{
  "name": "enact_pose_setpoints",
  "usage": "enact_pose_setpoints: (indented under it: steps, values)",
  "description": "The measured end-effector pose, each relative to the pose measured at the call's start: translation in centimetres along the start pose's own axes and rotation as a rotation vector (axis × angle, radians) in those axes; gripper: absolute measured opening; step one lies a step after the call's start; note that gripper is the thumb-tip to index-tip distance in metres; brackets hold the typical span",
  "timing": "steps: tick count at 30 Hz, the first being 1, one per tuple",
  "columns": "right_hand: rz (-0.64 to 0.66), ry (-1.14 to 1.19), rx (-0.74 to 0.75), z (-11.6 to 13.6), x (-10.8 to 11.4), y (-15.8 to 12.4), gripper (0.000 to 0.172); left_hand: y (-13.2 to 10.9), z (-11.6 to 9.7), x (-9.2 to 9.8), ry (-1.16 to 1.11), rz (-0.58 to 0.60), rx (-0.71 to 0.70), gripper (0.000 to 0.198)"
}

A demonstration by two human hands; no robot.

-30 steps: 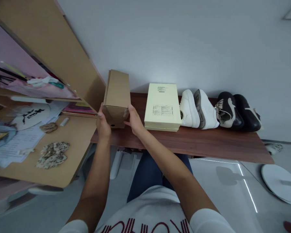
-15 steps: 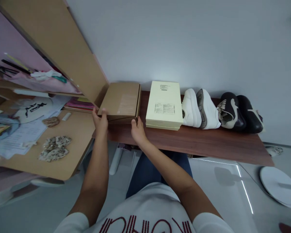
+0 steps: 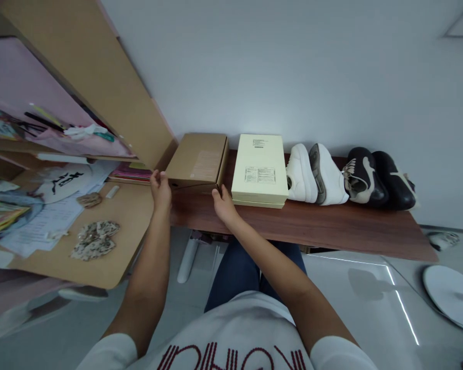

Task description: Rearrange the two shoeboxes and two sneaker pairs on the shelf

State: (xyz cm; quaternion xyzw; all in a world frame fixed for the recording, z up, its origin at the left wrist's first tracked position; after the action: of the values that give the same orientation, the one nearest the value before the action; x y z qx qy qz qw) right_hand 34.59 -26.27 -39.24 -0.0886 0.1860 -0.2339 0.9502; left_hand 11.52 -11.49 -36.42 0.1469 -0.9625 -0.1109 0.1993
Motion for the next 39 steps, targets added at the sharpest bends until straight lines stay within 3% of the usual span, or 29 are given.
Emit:
enact_pose_setpoints:
  steps: [4, 8, 14, 23, 34, 39]
  values:
    - [-0.016, 0.077, -0.108, 0.2, 1.2, -2.0, 0.054, -3.0, 0.3, 1.0, 0.005, -0.013, 0.011, 0.058]
    - [-0.052, 0.170, -0.222, -0.4, 2.6, -3.9, 0.038, -7.8, 1.2, 1.2, 0.058, 0.023, 0.023, 0.058]
    - [-0.085, 0.242, -0.311, -2.0, 4.1, -5.7, 0.019, -13.2, 0.8, 2.9, 0.151, 0.064, -0.030, 0.047]
    - [-0.059, 0.271, -0.340, -3.1, 3.8, -6.6, 0.012, -14.5, 0.5, 5.5, 0.185, 0.120, 0.028, 0.039]
    - [-0.032, 0.279, -0.361, -4.0, 3.6, -6.7, 0.012, -15.6, 2.7, 5.7, 0.036, 0.175, 0.115, 0.045]
    - [-0.051, 0.273, -0.350, -3.8, 3.6, -6.7, 0.012, -15.5, 2.8, 5.8, 0.064, 0.186, 0.103, 0.040]
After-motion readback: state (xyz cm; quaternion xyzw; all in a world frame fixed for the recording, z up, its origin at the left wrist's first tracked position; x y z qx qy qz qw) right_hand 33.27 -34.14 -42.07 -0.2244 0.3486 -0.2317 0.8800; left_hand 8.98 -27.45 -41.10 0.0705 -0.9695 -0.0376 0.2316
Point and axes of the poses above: each hand's wrist, its own y-axis towards the middle knuckle, its own x-axis out of the back of the hand, z = x × y, the point moved 8 cm from there along y, towards the middle knuckle, and after that the axes turned 14 degrees about y, right-handed, at the moved point
